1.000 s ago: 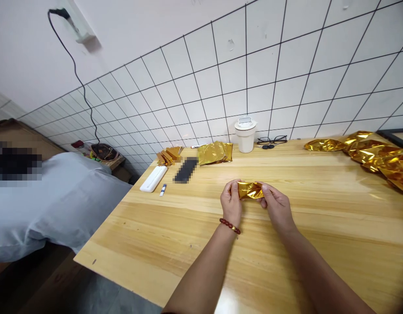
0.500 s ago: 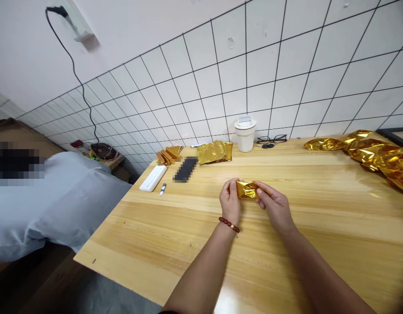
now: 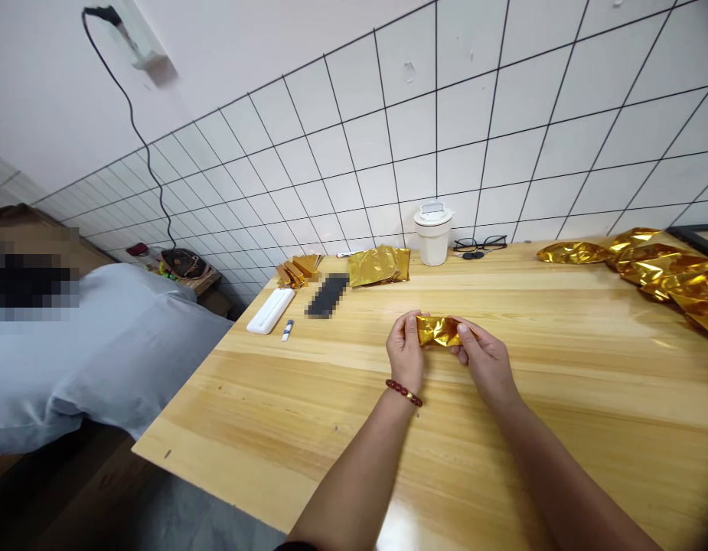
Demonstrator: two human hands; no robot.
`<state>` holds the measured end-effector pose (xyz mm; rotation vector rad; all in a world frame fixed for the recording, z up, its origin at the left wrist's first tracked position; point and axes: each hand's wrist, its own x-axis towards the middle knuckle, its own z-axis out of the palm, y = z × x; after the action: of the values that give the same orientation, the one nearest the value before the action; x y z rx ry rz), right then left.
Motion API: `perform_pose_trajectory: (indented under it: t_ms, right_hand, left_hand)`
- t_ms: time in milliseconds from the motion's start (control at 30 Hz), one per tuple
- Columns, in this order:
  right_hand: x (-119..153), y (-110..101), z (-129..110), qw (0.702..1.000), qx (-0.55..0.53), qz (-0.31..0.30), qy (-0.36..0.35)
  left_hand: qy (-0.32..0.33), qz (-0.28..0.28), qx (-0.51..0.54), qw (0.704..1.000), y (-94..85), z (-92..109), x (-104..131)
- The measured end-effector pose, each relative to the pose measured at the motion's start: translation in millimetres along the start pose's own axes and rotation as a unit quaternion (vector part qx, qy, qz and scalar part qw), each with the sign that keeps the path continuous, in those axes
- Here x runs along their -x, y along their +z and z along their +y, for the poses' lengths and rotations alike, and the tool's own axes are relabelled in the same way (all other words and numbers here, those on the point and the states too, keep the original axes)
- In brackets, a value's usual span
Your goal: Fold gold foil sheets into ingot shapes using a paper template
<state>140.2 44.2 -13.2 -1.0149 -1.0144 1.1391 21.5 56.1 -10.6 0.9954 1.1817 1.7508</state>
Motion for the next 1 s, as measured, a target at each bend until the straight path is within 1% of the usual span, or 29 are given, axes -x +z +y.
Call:
perform_pose_trajectory:
  t_ms: [200,300,367,433,533,600,733,833,900,1000]
  right_hand:
    - [-0.2,-0.3,-0.2,1.000,-0.009,-0.008,0.001]
    - [-4.0,-2.2,2.7,0.998,-0.062,0.020,0.021]
    - [-6.9,-3.2,3.8,0.992,-0.114,0.045,0.034]
    - [-8.8,-3.3,3.6,0.987,-0.148,0.051,0.038]
    - [-8.9,-1.5,2.3,0.988,-0.146,0.032,0.026]
    - [-7.1,-0.2,1.9,0.993,-0.120,0.006,0.017]
    - [-1.6,-0.3,4.1,0.998,-0.040,-0.046,0.003]
    - [1.7,-1.9,6.6,0.998,0.019,-0.061,-0.026]
    - [2.7,-2.2,6.6,0.996,0.055,-0.054,-0.036]
    - [2.4,-0.9,3.8,0.996,0.079,-0.009,-0.041]
  left_hand:
    - [0.001,-0.005,-0.001,1.000,-0.8,-2.3,-0.7]
    - [-0.024,-0.026,0.030,0.999,0.3,-2.1,0.0]
    - [-0.049,-0.048,0.049,0.996,2.1,-1.9,1.3]
    - [-0.073,-0.082,0.052,0.993,4.6,-1.3,3.3]
    - [-0.095,-0.151,0.062,0.982,8.4,1.5,6.2]
    - [-0.096,-0.174,0.081,0.977,9.7,4.0,7.3]
    - [-0.103,-0.153,0.105,0.977,7.8,4.9,5.7]
    - [-0.109,-0.128,0.126,0.978,4.9,0.8,2.8]
    - [-0.116,-0.113,0.148,0.976,3.7,-1.6,1.4]
    - [-0.126,-0.101,0.151,0.975,2.9,-1.3,1.2]
